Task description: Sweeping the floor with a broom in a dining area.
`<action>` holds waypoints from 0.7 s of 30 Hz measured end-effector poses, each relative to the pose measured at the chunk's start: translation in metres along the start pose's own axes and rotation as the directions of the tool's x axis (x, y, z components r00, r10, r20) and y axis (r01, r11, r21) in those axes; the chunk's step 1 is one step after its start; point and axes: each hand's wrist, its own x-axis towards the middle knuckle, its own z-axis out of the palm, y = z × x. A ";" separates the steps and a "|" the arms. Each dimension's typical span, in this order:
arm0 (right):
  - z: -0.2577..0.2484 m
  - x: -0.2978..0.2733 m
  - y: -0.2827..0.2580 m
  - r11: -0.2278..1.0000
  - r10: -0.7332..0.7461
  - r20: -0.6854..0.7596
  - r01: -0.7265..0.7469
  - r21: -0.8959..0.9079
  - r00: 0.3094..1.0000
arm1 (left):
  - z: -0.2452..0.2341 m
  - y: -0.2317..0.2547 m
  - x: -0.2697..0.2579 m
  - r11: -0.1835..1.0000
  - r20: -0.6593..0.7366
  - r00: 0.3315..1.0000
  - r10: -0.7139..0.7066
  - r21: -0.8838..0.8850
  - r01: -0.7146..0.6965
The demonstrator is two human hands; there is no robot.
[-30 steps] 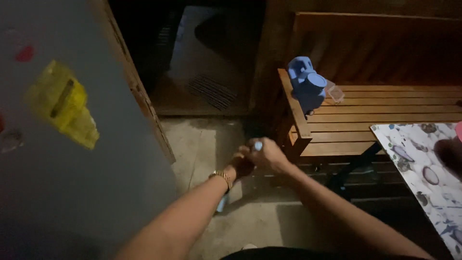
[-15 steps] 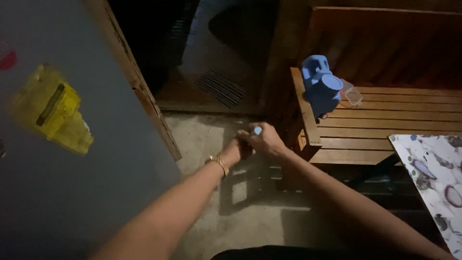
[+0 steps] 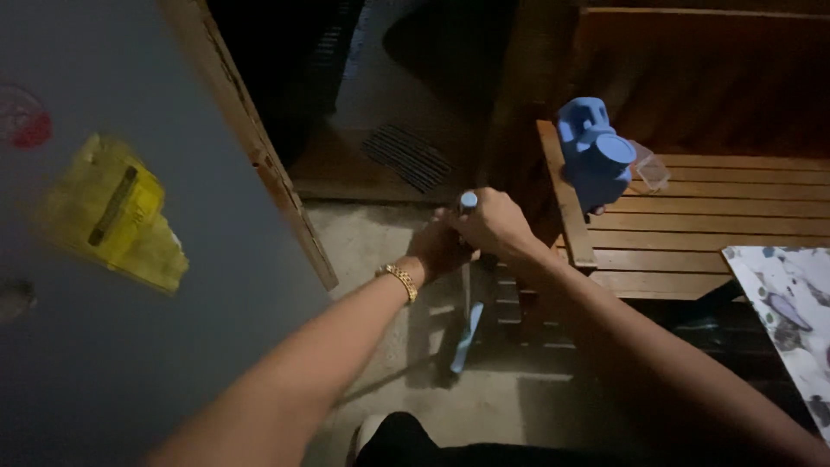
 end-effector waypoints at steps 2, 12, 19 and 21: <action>-0.002 0.001 -0.021 0.997 0.019 0.024 -0.020 0.076 1.000 | -0.027 -0.006 -0.014 1.000 -0.042 0.999 0.010 0.010 -0.010; 0.125 0.040 0.032 0.886 -0.039 0.035 0.019 0.463 0.999 | 0.138 -0.143 0.047 0.625 0.323 0.945 0.055 -0.749 0.220; 0.065 0.061 -0.002 0.980 0.163 -0.096 -0.150 0.132 0.982 | 0.092 -0.120 0.114 0.630 0.515 0.718 0.468 0.375 -0.680; 0.033 0.065 -0.022 0.957 0.234 -0.113 -0.208 0.203 0.966 | 0.060 -0.117 0.130 0.908 0.392 0.822 0.413 -0.245 -0.339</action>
